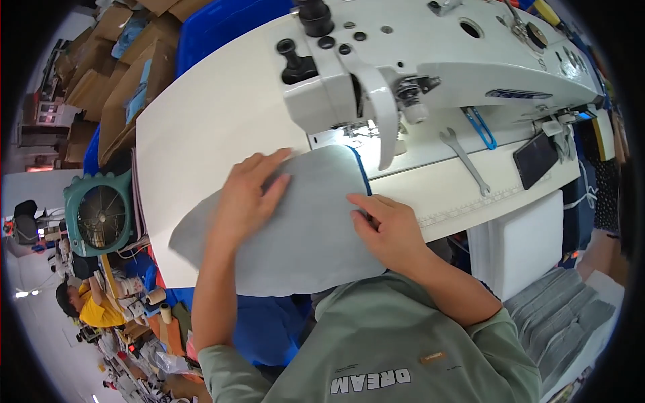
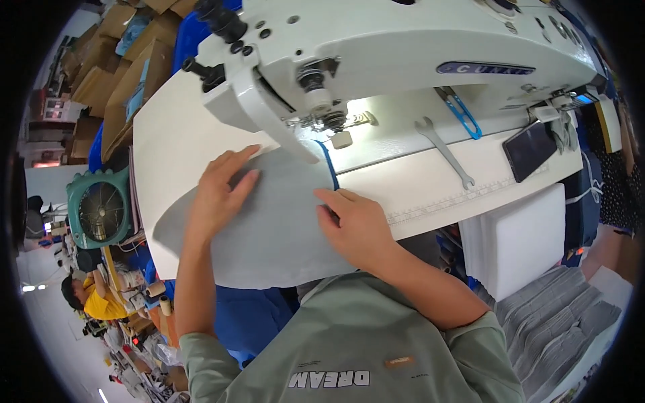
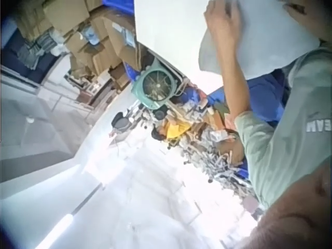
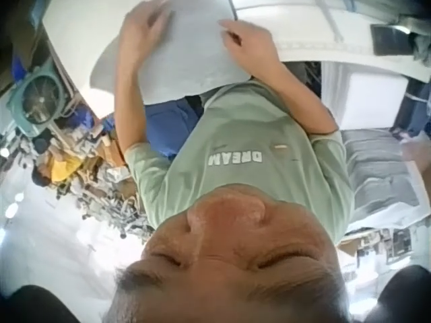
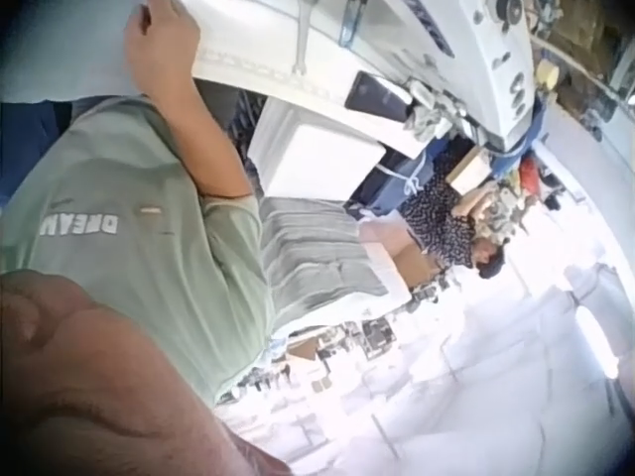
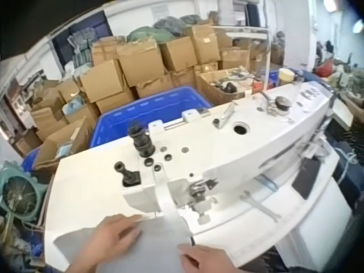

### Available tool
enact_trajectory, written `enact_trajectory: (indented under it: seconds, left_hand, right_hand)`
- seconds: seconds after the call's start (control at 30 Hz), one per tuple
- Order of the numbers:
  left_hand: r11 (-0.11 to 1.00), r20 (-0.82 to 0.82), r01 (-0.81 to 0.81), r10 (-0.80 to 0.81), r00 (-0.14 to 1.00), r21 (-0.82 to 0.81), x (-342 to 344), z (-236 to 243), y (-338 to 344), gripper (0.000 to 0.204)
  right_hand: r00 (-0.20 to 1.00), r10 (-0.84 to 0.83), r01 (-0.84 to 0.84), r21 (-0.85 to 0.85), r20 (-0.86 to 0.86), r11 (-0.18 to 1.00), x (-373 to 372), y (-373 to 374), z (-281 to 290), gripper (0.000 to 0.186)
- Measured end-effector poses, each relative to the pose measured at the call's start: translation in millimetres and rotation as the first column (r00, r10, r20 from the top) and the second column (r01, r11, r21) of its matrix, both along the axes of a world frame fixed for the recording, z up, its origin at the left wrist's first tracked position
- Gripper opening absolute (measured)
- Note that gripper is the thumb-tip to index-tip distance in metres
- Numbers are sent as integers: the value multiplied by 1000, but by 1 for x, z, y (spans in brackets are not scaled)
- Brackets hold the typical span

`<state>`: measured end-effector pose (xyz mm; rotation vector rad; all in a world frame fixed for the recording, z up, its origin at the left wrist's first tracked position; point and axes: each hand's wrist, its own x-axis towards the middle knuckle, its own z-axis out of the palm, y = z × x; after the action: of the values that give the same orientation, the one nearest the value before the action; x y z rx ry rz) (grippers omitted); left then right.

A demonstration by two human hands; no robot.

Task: Sewing fabric and padding together to assemble protective laptop or tablet sleeves using an industrial sewing machine.

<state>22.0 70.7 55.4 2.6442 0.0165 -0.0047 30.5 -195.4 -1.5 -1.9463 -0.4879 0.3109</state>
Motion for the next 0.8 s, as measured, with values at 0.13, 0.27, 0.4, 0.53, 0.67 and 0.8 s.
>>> enact_trajectory:
  seconds: [0.13, 0.27, 0.4, 0.53, 0.67, 0.8]
  left_hand:
    - [940, 120, 85, -47, 992, -331, 18, -42, -22, 28]
    - [861, 62, 62, -35, 997, -505, 26, -55, -20, 22]
    - [925, 112, 94, -56, 992, -368, 29, -56, -26, 20]
    - [946, 150, 88, -42, 988, -312, 28, -58, -31, 20]
    - [944, 187, 99, -40, 981, -315, 23, -59, -30, 20]
    - [958, 184, 71, -19, 983, -279, 26, -55, -37, 20]
  right_hand:
    - [999, 35, -34, -25, 28, 999, -1, 2, -1, 27]
    - [982, 60, -58, -17, 178, 998, -2, -3, -11, 28]
    - [988, 18, -27, 61, 154, 998, -1, -1, -10, 34]
    - [998, -28, 24, 65, 61, 998, 1, 0, -6, 36]
    - [998, -6, 2, 61, 67, 998, -2, -3, -9, 37]
    - [997, -6, 2, 56, 71, 998, 0, -2, -7, 38]
